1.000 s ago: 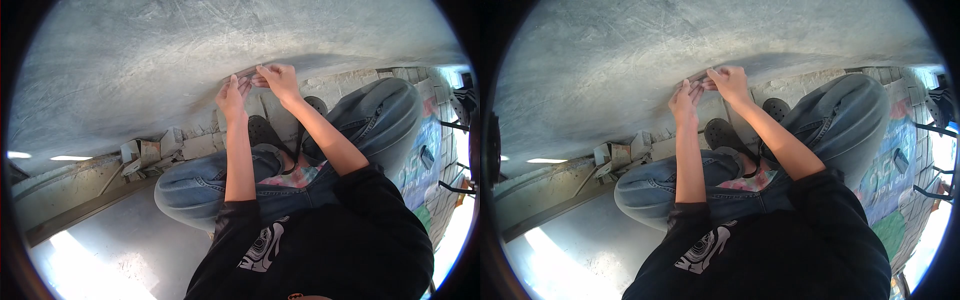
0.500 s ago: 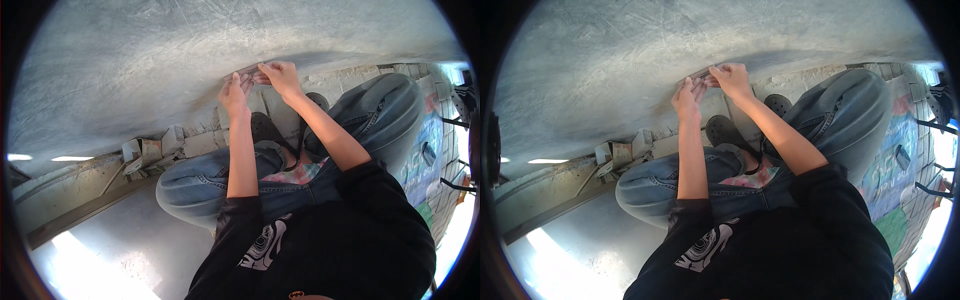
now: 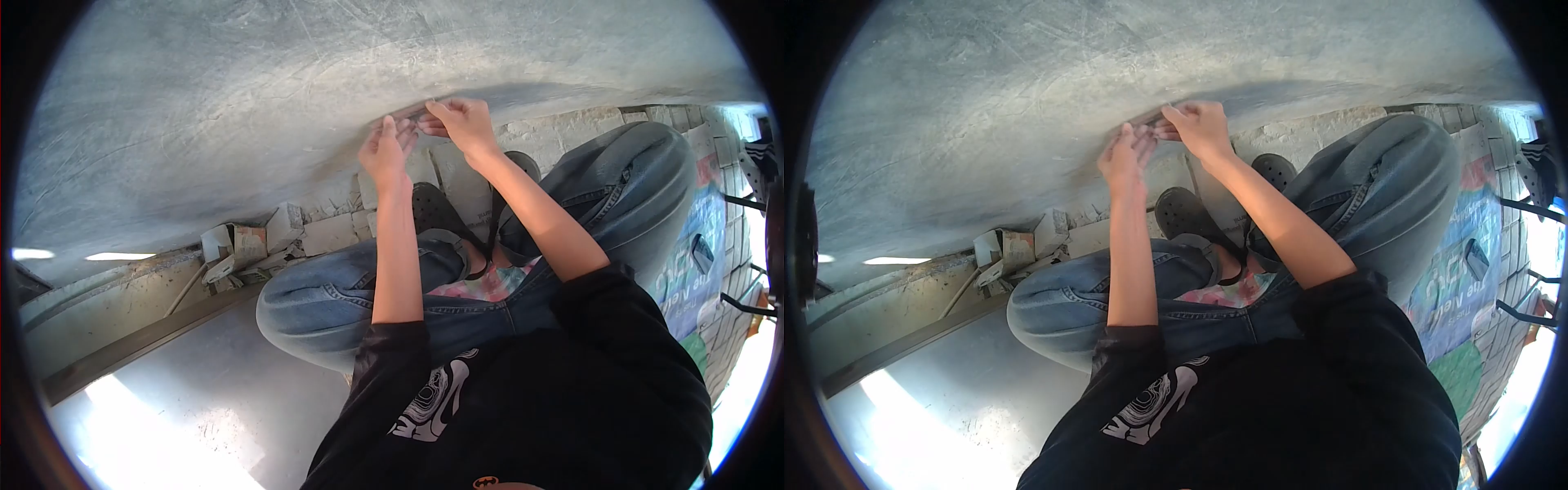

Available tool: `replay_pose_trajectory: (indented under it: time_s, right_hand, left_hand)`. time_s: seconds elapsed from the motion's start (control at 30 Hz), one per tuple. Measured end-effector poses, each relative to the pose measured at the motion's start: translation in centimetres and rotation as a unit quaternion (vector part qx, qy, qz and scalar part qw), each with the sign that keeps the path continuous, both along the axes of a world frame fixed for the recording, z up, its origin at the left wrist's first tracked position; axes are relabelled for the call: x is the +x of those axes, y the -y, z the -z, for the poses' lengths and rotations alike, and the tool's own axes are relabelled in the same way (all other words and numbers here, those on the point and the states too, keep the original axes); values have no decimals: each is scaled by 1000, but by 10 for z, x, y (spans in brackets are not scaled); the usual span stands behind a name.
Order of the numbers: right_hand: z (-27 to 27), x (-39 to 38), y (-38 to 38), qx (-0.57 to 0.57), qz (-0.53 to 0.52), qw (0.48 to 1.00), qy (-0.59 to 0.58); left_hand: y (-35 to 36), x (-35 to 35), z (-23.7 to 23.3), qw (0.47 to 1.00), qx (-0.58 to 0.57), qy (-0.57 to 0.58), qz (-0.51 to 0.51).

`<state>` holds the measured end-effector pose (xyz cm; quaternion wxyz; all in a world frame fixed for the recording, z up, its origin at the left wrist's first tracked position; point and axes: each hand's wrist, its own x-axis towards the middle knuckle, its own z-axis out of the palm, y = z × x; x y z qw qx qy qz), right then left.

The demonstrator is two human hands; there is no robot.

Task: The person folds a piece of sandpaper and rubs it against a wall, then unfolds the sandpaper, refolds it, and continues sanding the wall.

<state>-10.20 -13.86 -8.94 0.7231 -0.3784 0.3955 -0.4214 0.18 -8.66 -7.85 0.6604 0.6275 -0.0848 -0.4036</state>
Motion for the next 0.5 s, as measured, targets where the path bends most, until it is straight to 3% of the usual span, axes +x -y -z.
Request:
replay_pose_trajectory:
  time_s: [0.1,0.17,0.4,0.5]
  right_hand:
    - [-1,1,0,29,3,999,-24]
    - [-18,1,-2,-57,15,998,20]
    - [-5,4,0,-9,4,1000,-24]
    - [-18,3,-2,-67,8,998,8]
  left_hand:
    - [2,0,5,1000,-25,-14,-6]
    - [1,3,-11,999,-35,-11,2]
    - [-2,3,-12,999,-36,6,15]
    - [-1,5,-21,999,-46,1,11]
